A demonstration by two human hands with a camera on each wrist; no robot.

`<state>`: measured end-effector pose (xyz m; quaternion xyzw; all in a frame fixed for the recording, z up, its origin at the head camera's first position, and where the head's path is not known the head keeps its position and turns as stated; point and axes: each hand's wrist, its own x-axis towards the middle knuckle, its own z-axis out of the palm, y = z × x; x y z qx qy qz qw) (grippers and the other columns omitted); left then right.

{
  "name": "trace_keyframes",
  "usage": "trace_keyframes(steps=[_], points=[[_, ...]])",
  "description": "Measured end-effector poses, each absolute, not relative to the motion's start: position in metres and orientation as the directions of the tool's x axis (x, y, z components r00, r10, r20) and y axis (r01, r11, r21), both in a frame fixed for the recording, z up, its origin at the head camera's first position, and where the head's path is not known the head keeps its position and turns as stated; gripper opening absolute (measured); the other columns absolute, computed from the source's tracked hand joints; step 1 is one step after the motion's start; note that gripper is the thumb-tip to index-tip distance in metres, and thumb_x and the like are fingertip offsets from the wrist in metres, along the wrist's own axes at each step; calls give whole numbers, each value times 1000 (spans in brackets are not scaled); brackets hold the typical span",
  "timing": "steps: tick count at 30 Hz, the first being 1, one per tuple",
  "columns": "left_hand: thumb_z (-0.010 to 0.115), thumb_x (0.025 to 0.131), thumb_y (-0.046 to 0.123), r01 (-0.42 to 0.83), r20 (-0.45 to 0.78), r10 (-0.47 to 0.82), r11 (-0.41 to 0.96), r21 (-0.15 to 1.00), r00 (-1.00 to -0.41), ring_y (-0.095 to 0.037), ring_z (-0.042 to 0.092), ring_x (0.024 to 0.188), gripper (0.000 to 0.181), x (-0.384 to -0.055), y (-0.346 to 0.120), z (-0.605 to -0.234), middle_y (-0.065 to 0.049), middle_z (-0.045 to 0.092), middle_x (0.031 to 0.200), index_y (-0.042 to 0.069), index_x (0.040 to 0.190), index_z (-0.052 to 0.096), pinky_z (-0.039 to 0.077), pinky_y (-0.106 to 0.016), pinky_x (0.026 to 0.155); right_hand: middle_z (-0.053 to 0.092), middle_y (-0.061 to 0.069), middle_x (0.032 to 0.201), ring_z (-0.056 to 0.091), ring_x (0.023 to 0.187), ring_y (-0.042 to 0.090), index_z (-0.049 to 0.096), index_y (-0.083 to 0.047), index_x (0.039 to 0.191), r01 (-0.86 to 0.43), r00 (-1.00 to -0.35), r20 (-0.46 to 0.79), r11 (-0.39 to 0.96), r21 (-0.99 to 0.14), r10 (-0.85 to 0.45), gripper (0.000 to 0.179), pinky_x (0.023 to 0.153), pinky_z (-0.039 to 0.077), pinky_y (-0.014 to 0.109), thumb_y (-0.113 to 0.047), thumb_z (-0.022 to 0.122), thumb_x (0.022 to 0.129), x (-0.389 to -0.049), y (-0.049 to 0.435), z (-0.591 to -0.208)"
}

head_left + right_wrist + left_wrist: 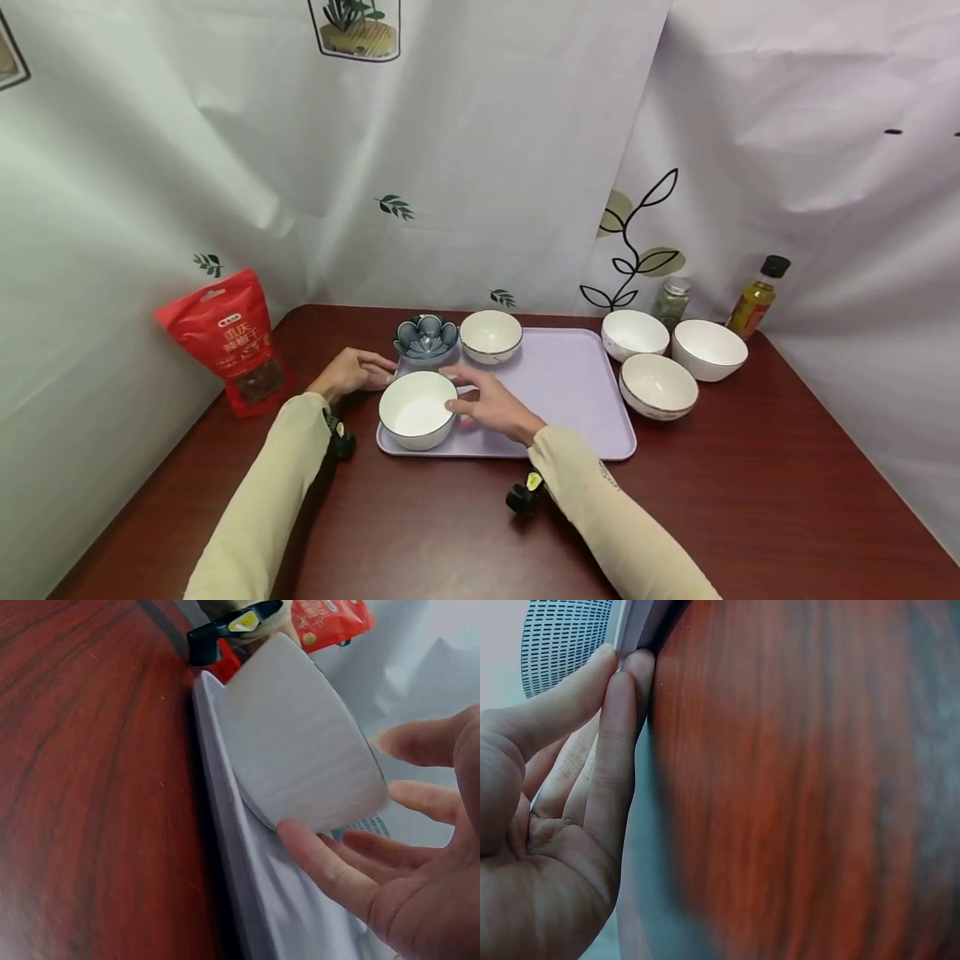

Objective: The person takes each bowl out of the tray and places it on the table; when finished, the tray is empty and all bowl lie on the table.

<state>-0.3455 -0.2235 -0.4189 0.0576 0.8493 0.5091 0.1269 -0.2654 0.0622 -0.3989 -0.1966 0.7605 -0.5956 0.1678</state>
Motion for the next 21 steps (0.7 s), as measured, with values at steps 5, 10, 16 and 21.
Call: trace_keyframes(steps=[5, 10, 16, 21], points=[[75, 86, 2, -30, -156, 222, 485, 874, -962, -2, 71, 77, 35, -344, -225, -417, -7, 80, 91, -8, 119, 70, 60, -18, 69, 53, 23, 140, 65, 107, 27, 51, -6, 145, -98, -876, -26, 231, -968, -481, 54, 71, 66, 38, -1, 62, 93, -264, 54, -402], [75, 86, 2, -25, -152, 221, 491, 871, -963, -2, 70, 77, 35, -345, -225, -414, -7, 80, 92, -7, 120, 70, 60, -18, 70, 50, 17, 147, 66, 111, 29, 55, -10, 143, -67, -902, -45, 243, -968, -429, 55, 69, 66, 38, 3, 59, 89, -261, 49, -402], [77, 85, 3, -23, -145, 217, 484, 875, -965, -2, 71, 78, 37, -343, -226, -415, -11, 80, 95, -7, 119, 70, 60, -18, 70, 56, 22, 138, 69, 101, 26, 58, -9, 140, -12, -920, -63, 189, -982, -386, 61, 65, 65, 41, 10, 55, 82, -260, 45, -402], [78, 84, 3, -10, -145, 257, 463, 886, -955, -1, 70, 82, 43, -341, -224, -417, -14, 79, 102, -8, 124, 66, 59, -16, 72, 58, 24, 135, 69, 93, 22, 59, -7, 139, 41, -918, -94, 142, -989, -385, 63, 64, 65, 44, 12, 52, 79, -260, 57, -401]])
